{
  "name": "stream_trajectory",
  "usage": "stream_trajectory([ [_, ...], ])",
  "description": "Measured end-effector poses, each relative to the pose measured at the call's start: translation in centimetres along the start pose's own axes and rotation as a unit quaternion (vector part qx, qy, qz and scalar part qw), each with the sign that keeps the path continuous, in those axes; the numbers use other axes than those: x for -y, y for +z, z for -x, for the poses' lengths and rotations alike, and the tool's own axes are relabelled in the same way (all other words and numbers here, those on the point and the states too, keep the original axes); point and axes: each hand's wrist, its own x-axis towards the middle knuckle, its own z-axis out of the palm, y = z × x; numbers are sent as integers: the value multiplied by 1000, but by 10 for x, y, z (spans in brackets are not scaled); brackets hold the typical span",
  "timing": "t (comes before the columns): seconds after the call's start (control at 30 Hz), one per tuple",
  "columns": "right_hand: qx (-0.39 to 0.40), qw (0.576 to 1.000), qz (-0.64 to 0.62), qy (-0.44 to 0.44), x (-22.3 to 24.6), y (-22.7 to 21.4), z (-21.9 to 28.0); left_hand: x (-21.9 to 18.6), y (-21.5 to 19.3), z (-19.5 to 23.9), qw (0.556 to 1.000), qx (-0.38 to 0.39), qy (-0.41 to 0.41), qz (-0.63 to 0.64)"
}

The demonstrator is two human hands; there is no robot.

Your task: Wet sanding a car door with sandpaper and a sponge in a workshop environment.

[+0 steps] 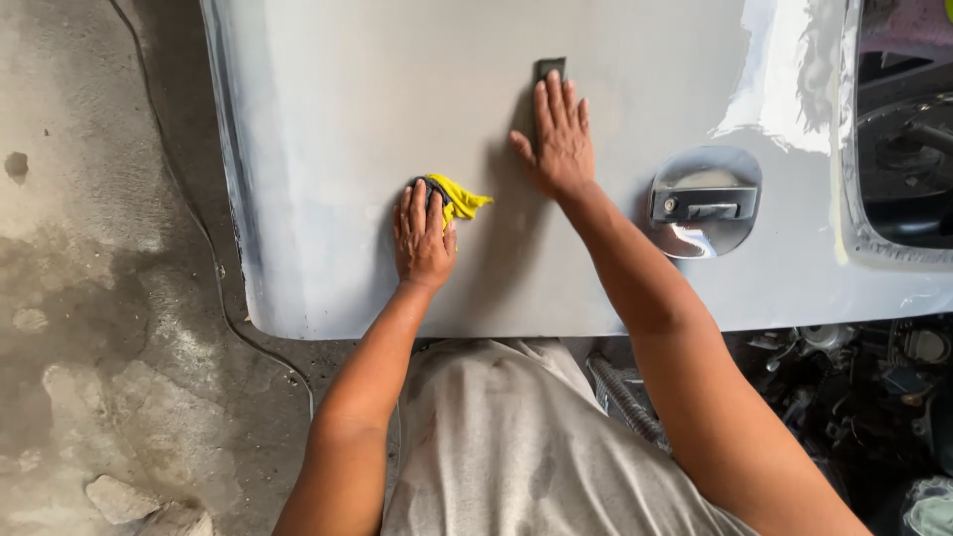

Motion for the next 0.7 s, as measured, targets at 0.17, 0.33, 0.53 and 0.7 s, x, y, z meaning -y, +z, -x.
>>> stream_trajectory([
  [0.17, 53, 978, 5, -204, 43, 25, 143, -2, -5, -3, 1000, -4, -10, 5],
  [0.33, 158, 933, -36, -322, 7, 23, 140, 2, -1, -10, 1000, -7, 0, 14],
  [0.53, 8, 998, -28, -50, 18, 11, 50, 4, 0, -7, 1000, 0, -5, 12],
  [0.7, 52, 944, -77, -317, 51, 57, 164, 20, -7, -8, 999, 15, -36, -27],
])
